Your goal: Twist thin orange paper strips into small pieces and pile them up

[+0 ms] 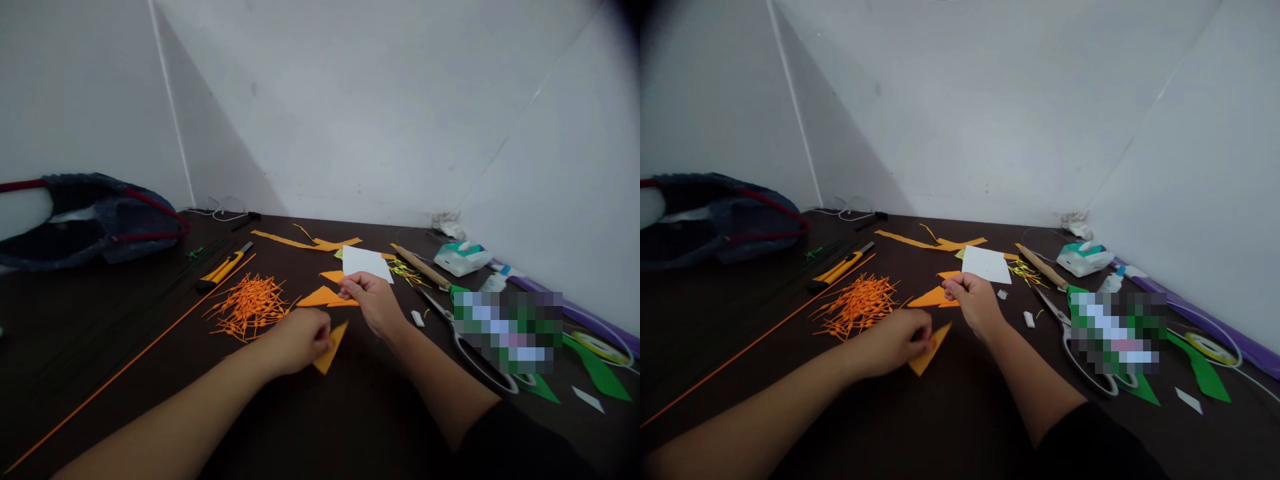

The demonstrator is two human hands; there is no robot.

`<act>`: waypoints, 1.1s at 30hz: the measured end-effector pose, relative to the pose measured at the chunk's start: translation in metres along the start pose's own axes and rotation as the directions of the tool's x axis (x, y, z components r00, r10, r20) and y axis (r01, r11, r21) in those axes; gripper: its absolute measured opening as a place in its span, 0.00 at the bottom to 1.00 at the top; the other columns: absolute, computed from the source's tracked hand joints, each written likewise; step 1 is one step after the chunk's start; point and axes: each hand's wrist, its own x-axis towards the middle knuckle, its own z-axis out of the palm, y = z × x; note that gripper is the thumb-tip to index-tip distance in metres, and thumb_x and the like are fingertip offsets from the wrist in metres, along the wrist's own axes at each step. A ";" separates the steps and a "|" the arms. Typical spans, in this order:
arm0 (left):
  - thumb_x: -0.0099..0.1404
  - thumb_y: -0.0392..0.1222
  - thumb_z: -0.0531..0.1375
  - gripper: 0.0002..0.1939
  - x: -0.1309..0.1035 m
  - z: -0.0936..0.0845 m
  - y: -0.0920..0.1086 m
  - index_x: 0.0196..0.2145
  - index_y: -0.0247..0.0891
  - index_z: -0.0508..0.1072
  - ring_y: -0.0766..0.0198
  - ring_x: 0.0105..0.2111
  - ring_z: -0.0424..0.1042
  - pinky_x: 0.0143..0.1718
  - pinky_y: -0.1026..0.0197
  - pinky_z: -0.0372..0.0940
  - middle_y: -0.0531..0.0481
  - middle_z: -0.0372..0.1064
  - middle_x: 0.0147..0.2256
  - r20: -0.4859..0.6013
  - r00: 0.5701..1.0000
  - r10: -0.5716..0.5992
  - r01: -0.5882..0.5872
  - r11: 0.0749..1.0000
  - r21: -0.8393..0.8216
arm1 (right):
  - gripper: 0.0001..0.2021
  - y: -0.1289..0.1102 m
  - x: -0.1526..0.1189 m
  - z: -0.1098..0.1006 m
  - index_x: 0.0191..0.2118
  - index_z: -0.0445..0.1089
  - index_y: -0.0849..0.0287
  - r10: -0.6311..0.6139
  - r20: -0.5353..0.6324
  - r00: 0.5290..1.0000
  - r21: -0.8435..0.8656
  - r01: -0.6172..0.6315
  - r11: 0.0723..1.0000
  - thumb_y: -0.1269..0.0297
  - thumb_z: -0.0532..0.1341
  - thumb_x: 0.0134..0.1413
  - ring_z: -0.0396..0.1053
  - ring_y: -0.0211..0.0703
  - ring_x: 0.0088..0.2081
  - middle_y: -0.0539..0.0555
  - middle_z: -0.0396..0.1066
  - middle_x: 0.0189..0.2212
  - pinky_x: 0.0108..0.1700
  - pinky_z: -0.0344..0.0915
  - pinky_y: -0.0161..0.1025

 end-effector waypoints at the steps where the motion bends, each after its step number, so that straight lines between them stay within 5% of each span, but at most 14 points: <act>1: 0.52 0.38 0.57 0.05 0.002 -0.002 -0.002 0.20 0.38 0.64 0.67 0.21 0.57 0.22 0.65 0.48 0.55 0.60 0.20 -0.076 0.996 -0.050 0.045 0.997 -0.067 | 0.07 0.001 0.000 0.000 0.26 0.67 0.60 -0.014 -0.021 1.000 0.002 0.014 1.000 0.61 0.60 0.45 0.65 0.36 0.24 0.48 0.67 0.19 0.31 0.63 0.37; 5: 0.54 0.42 0.57 0.07 0.010 -0.012 -0.007 0.25 0.38 0.60 0.69 0.21 0.58 0.22 0.67 0.52 0.57 0.58 0.21 -0.288 0.927 -0.239 0.081 0.880 -0.469 | 0.06 -0.002 -0.004 0.002 0.25 0.66 0.59 -0.103 -0.047 0.994 0.018 0.104 0.994 0.62 0.61 0.45 0.62 0.36 0.24 0.47 0.65 0.20 0.31 0.62 0.37; 10: 0.52 0.39 0.60 0.17 0.010 -0.017 -0.003 0.39 0.38 0.60 0.70 0.22 0.61 0.25 0.66 0.57 0.57 0.60 0.24 -0.350 0.877 -0.328 -0.054 0.657 -0.752 | 0.05 -0.014 -0.015 0.011 0.32 0.71 0.55 -0.241 0.036 0.970 -0.072 0.243 0.967 0.66 0.59 0.47 0.66 0.42 0.37 0.53 0.69 0.33 0.39 0.63 0.41; 13: 0.53 0.39 0.59 0.16 0.010 -0.016 0.001 0.40 0.36 0.63 0.69 0.24 0.63 0.28 0.64 0.59 0.55 0.62 0.25 -0.347 0.868 -0.355 -0.050 0.633 -0.772 | 0.06 -0.019 -0.022 0.019 0.33 0.71 0.54 -0.283 0.064 0.957 -0.119 0.289 0.950 0.68 0.58 0.47 0.66 0.43 0.38 0.53 0.69 0.34 0.40 0.63 0.43; 19: 0.56 0.43 0.55 0.09 0.007 -0.014 0.006 0.24 0.36 0.64 0.70 0.20 0.56 0.22 0.67 0.52 0.57 0.57 0.20 -0.427 0.844 -0.325 0.009 0.804 -0.594 | 0.04 -0.024 -0.031 0.033 0.29 0.69 0.56 -0.325 0.125 0.937 -0.191 0.344 0.919 0.71 0.60 0.45 0.66 0.40 0.32 0.51 0.68 0.28 0.36 0.64 0.40; 25: 0.56 0.41 0.54 0.07 0.005 -0.014 0.010 0.23 0.37 0.63 0.70 0.20 0.55 0.23 0.66 0.52 0.57 0.57 0.19 -0.393 0.878 -0.274 -0.003 0.817 -0.576 | 0.06 -0.029 -0.029 0.032 0.27 0.70 0.56 -0.402 0.135 0.906 -0.288 0.424 0.859 0.74 0.60 0.44 0.63 0.39 0.29 0.50 0.64 0.26 0.32 0.61 0.38; 29: 0.55 0.40 0.55 0.06 0.006 -0.015 0.009 0.23 0.37 0.63 0.71 0.20 0.55 0.23 0.66 0.51 0.58 0.57 0.19 -0.354 0.884 -0.306 -0.001 0.755 -0.656 | 0.07 -0.024 -0.026 0.028 0.28 0.71 0.54 -0.372 0.146 0.917 -0.278 0.399 0.874 0.74 0.60 0.43 0.63 0.39 0.30 0.50 0.65 0.27 0.32 0.61 0.38; 33: 0.53 0.36 0.58 0.04 0.006 -0.016 0.006 0.26 0.36 0.63 0.71 0.22 0.62 0.27 0.65 0.57 0.55 0.62 0.23 -0.223 0.930 -0.291 -0.012 0.585 -0.811 | 0.08 -0.020 -0.023 0.023 0.30 0.73 0.53 -0.362 0.155 0.919 -0.265 0.392 0.881 0.74 0.61 0.43 0.64 0.38 0.29 0.50 0.65 0.28 0.31 0.62 0.37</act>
